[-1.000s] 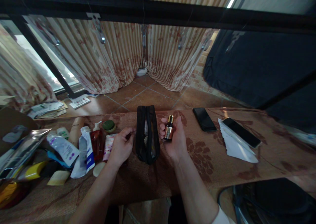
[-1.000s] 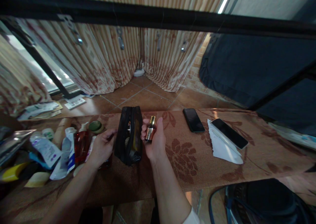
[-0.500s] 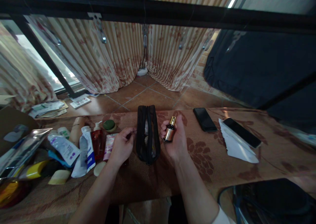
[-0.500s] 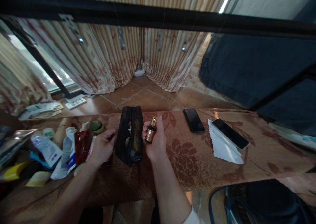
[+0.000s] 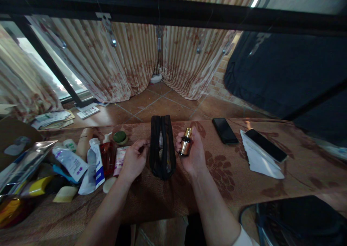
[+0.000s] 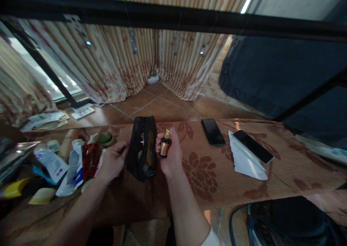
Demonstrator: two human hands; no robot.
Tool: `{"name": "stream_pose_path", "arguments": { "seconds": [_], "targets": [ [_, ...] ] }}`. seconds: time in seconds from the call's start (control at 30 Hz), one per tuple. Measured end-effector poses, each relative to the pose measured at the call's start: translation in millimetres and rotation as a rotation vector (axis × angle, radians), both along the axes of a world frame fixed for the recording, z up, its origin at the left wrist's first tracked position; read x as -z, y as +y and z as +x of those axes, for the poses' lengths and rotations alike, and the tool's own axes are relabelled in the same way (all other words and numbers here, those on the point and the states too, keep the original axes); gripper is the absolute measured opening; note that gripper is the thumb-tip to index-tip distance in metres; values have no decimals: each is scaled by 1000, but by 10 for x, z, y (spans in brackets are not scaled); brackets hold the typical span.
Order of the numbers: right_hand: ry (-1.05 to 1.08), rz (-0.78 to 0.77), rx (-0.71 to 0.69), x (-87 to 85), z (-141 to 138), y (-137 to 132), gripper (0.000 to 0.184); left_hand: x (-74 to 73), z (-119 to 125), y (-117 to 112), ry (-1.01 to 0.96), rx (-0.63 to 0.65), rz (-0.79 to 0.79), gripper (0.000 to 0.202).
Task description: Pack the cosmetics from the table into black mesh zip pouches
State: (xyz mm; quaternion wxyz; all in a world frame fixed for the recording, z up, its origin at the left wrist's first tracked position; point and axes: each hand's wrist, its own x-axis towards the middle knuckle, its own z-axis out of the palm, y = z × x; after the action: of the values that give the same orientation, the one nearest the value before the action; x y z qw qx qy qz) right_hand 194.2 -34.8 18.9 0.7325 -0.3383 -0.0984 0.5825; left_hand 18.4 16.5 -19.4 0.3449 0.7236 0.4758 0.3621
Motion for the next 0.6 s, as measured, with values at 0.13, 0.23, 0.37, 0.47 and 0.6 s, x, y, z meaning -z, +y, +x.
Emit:
{"name": "stream_pose_path", "arguments": {
  "seconds": [0.13,0.23,0.37,0.47,0.6],
  "targets": [
    [6,-6,-2,2,-1,-2,43,-18,7,-9,2,0,6,25],
    [21,-14,-1,3,1,-1,42,-13,14,-12,-6,4,6,24],
    [39,-19,-4,10,10,1,42,-4,16,-13,-1,4,1,25],
    [49,-27,-11,18,16,1,42,-7,14,-16,-7,0,-2,25],
    [60,-31,-8,23,19,4,42,-3,8,-16,-14,1,7,23]
  ]
}}
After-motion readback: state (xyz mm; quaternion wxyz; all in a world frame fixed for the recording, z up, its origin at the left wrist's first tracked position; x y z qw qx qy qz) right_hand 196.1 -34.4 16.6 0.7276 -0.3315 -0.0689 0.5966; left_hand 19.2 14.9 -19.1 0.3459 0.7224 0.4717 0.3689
